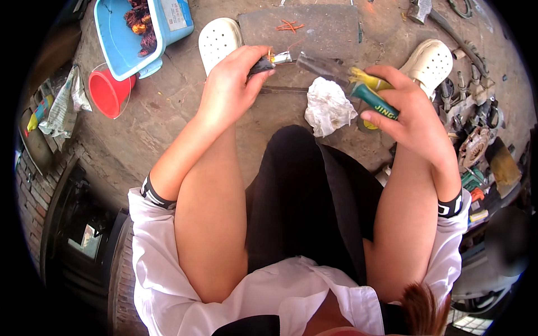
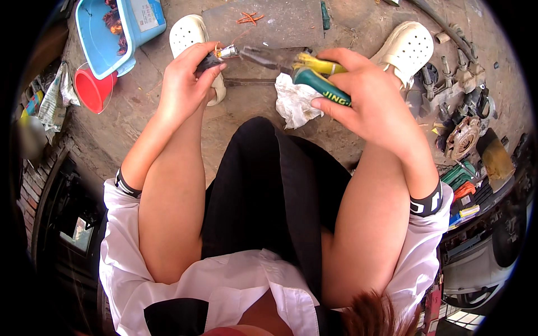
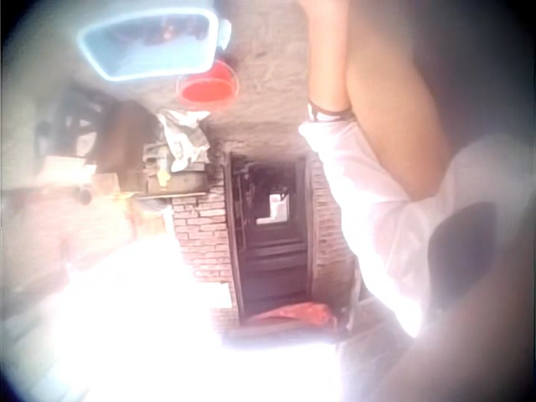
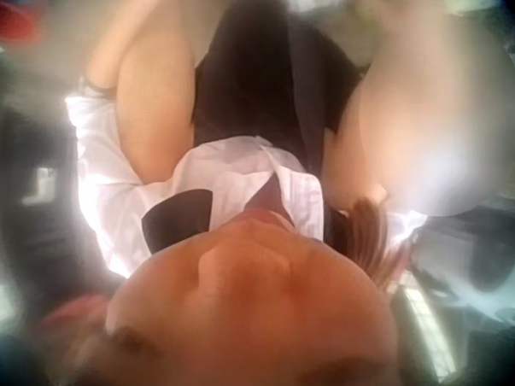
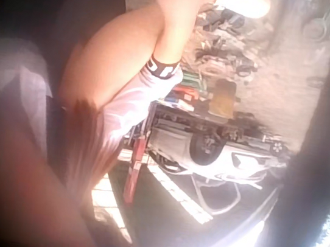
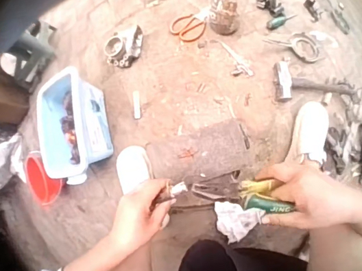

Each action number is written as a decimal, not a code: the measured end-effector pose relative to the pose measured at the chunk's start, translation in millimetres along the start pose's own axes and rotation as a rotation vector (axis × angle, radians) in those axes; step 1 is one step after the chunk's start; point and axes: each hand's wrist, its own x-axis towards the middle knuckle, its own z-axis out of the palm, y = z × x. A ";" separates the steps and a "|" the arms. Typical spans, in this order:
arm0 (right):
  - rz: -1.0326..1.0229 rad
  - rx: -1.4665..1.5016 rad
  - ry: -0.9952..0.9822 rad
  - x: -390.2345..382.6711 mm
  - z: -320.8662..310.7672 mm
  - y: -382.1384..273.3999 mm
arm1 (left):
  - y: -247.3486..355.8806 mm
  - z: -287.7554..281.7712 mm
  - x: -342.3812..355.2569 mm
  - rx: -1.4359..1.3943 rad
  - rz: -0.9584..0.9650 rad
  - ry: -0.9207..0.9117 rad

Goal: The person sits on the floor and uses pliers to strip insulation from a small wire. They then twist the exposed strands and appear to connect or prepare the wire for further assembly.

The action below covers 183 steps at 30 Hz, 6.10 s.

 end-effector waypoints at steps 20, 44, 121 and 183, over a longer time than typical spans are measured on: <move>-0.061 -0.059 -0.106 0.1 7.3 -3.4 | 1.4 -2.6 -1.1 -0.071 -0.049 -0.143; -0.032 0.443 -0.139 5.5 25.3 1.0 | -3.2 2.1 -2.0 -0.371 -0.232 -0.198; 0.083 0.771 -0.948 -25.0 11.6 -4.0 | -6.7 -24.5 -49.8 -0.030 0.657 -0.326; -0.046 0.185 -0.406 10.0 38.3 -20.8 | -12.4 -3.0 -32.0 0.154 -0.124 -0.326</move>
